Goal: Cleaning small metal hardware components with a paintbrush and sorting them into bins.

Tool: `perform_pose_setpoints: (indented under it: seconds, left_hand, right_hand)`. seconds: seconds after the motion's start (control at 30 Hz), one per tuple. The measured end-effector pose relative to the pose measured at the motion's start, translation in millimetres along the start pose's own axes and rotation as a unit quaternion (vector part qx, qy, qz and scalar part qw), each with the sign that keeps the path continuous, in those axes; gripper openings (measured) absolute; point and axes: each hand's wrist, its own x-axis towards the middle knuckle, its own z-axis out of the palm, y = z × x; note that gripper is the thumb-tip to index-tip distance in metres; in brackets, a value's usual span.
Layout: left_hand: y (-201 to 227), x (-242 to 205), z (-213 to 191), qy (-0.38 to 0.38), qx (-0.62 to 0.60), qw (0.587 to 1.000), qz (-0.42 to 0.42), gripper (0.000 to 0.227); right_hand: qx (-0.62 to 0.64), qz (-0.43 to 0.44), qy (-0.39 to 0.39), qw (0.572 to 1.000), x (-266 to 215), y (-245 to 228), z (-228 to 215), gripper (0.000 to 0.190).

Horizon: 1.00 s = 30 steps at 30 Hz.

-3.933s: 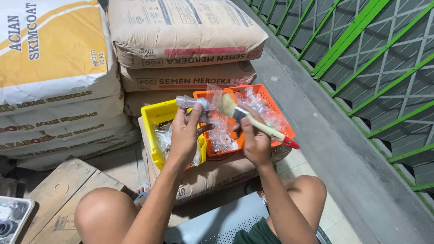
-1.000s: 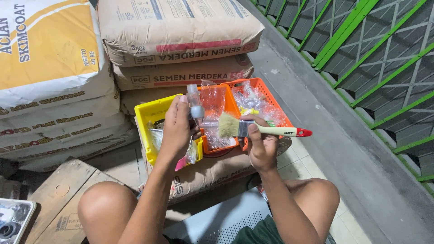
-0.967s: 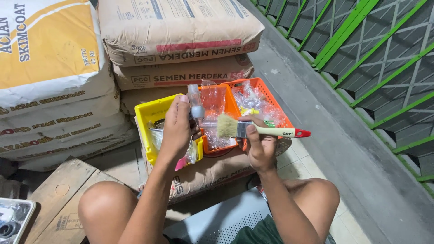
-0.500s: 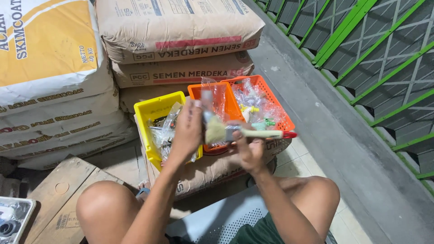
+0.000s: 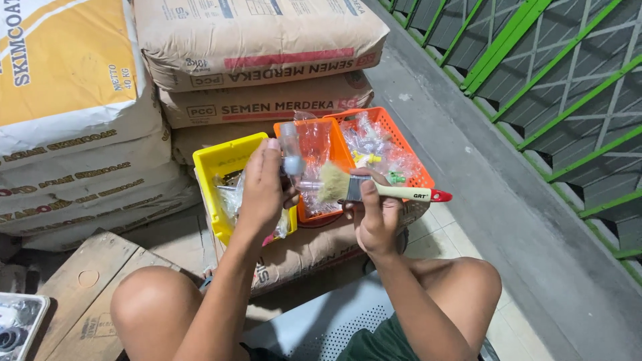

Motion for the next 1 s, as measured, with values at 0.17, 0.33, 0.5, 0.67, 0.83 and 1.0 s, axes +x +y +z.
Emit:
perform_pose_setpoints:
  seconds: [0.17,0.33,0.5,0.67,0.83,1.0]
  left_hand:
    - [-1,-1,-7,-0.006,0.014,1.000,0.009,0.032]
    - [-4,-1,-10,-0.016,0.051,0.998,0.016,0.038]
    - [-27,11,-17,-0.010,0.057,0.998,0.037,0.035]
    - [-10,3,-16,0.003,0.036,0.999,0.031,0.029]
    - [15,-5,-17,0.016,0.042,0.999,-0.002,0.030]
    - [-8,8,-32,-0.039,0.012,0.997,-0.069,0.029]
  right_hand:
    - [-0.020,-0.010,-0.020,1.000,-3,2,-1,0.033]
    - [-0.017,-0.006,-0.029,0.999,-5,9,-3,0.034]
    - [-0.025,-0.004,-0.033,0.999,-6,6,0,0.033]
    - [-0.054,-0.005,-0.055,0.997,0,1,1,0.032]
    - [-0.053,-0.040,-0.066,0.996,2,-15,9,0.033]
    - [-0.084,-0.058,-0.142,0.985,10,-14,-8,0.040]
